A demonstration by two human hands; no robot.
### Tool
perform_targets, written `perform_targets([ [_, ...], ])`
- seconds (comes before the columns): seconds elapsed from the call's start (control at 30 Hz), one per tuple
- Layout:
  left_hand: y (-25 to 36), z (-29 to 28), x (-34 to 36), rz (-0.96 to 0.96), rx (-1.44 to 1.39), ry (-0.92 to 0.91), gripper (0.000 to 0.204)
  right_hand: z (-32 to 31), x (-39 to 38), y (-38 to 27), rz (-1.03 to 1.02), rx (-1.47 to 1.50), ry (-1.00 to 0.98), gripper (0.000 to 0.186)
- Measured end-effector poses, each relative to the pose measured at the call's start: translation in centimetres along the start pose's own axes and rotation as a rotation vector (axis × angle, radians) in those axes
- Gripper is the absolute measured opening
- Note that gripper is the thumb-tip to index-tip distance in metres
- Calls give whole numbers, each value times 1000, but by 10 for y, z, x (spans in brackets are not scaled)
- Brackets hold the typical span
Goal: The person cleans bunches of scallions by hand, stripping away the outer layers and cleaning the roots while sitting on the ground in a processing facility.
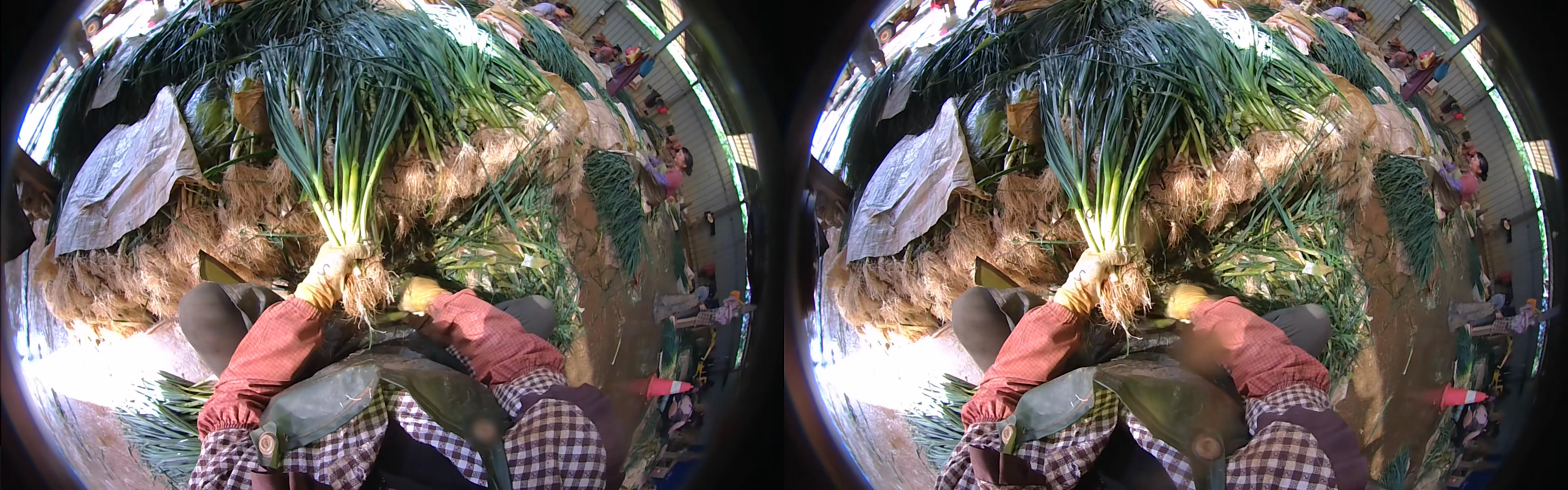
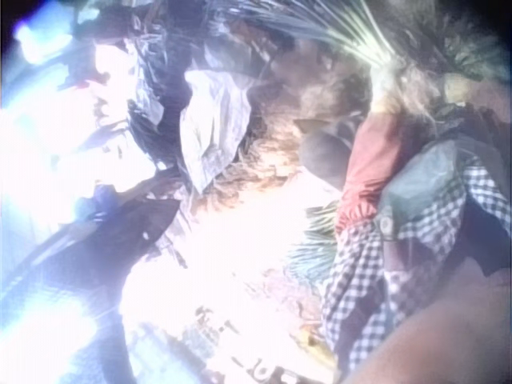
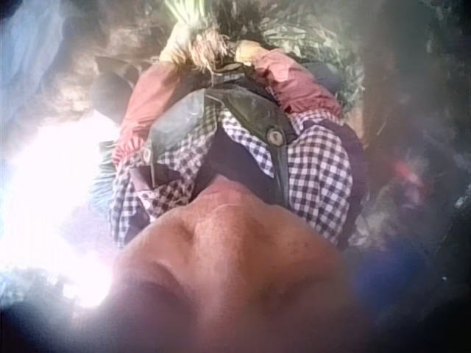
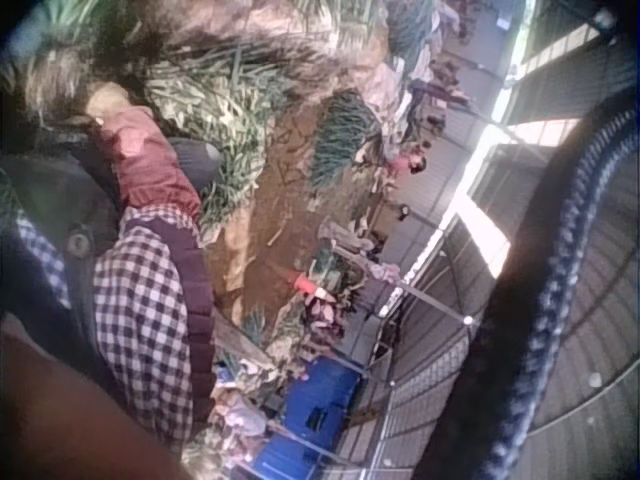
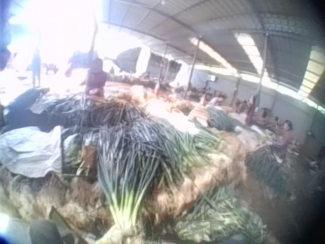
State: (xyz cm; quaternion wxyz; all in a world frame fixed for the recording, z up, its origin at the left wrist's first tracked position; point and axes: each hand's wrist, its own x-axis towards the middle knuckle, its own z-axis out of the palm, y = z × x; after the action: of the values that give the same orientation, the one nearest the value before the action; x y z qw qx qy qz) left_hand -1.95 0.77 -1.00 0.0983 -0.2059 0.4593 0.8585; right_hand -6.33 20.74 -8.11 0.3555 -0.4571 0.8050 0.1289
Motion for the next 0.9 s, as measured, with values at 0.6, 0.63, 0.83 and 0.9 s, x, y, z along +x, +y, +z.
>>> perform_targets([
  [0.6,11,13,-3,-4,-133,16,17,-44,-113,51,152,1138,601,17],
  [0.63,7,17,1,-60,-199,-60,19,-24,-124,81,407,583,678,23],
  [0.83,0,14,3,-96,-102,-147,19,-78,-63,14,245,1530,634,63],
  [0.9,-9,13,11,-31,-16,-90,17,-77,-25,-3,6,1660,630,52],
])
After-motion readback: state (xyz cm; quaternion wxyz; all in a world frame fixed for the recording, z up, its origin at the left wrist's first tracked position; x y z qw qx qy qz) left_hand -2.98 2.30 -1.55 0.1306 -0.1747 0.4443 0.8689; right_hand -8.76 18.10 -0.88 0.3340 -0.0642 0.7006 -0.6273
